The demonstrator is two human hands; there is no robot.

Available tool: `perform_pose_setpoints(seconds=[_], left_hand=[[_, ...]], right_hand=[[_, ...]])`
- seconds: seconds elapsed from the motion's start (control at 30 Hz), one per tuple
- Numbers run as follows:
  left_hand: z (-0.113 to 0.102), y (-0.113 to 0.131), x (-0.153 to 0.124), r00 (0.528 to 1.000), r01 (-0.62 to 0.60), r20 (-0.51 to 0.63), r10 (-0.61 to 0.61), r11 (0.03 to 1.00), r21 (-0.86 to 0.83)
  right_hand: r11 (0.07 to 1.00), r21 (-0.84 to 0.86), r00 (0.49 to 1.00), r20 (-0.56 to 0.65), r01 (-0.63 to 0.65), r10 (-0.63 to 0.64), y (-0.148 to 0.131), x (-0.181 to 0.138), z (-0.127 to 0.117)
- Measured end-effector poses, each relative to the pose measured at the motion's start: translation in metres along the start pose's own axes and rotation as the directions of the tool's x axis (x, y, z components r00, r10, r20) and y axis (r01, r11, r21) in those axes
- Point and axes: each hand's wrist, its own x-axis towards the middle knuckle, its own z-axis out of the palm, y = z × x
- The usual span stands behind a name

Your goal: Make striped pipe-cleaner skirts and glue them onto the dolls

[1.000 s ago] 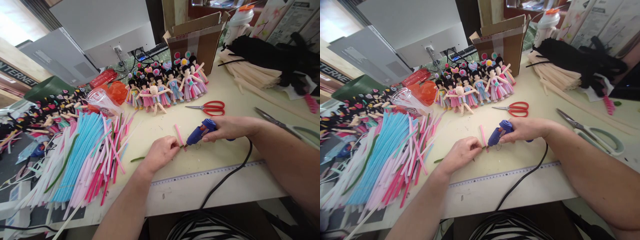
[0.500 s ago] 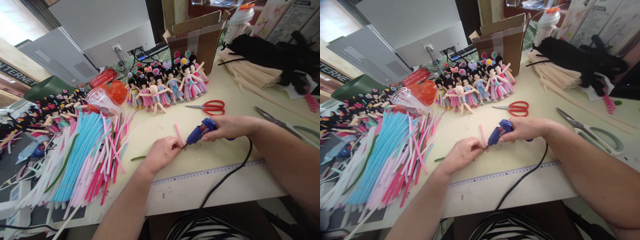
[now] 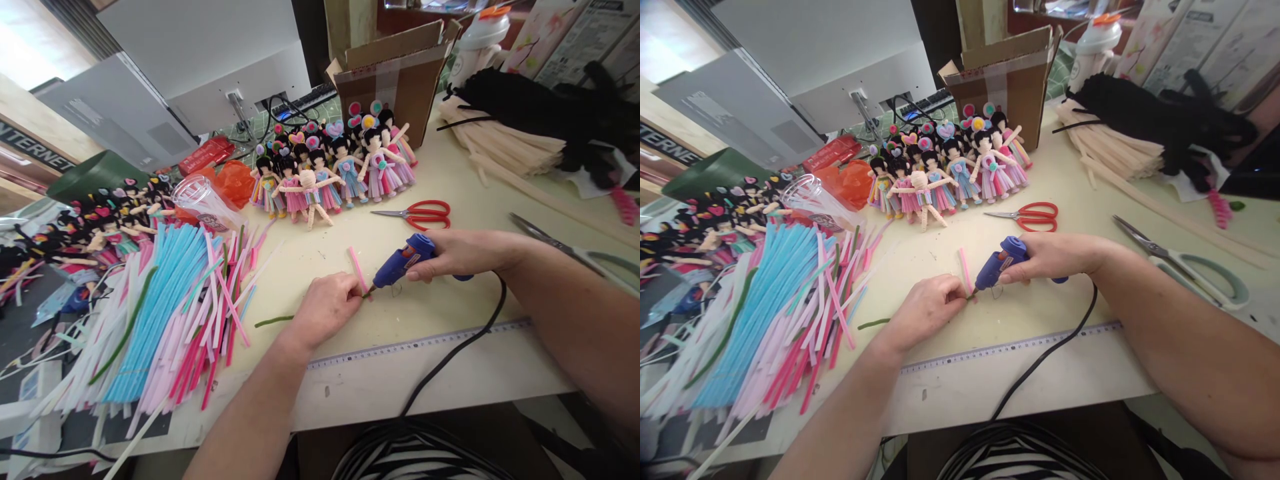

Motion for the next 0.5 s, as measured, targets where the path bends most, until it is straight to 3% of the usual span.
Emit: perform_pose_setpoints(seconds=[0.5], left_hand=[[0.0014,0.0004,0.0003,1.000,-0.001,-0.017,0.001,1.000,-0.005]], right_hand=[[1.000,0.003,1.000,0.014,-0.021,0.021,0.0009,0.0019,0.0032]])
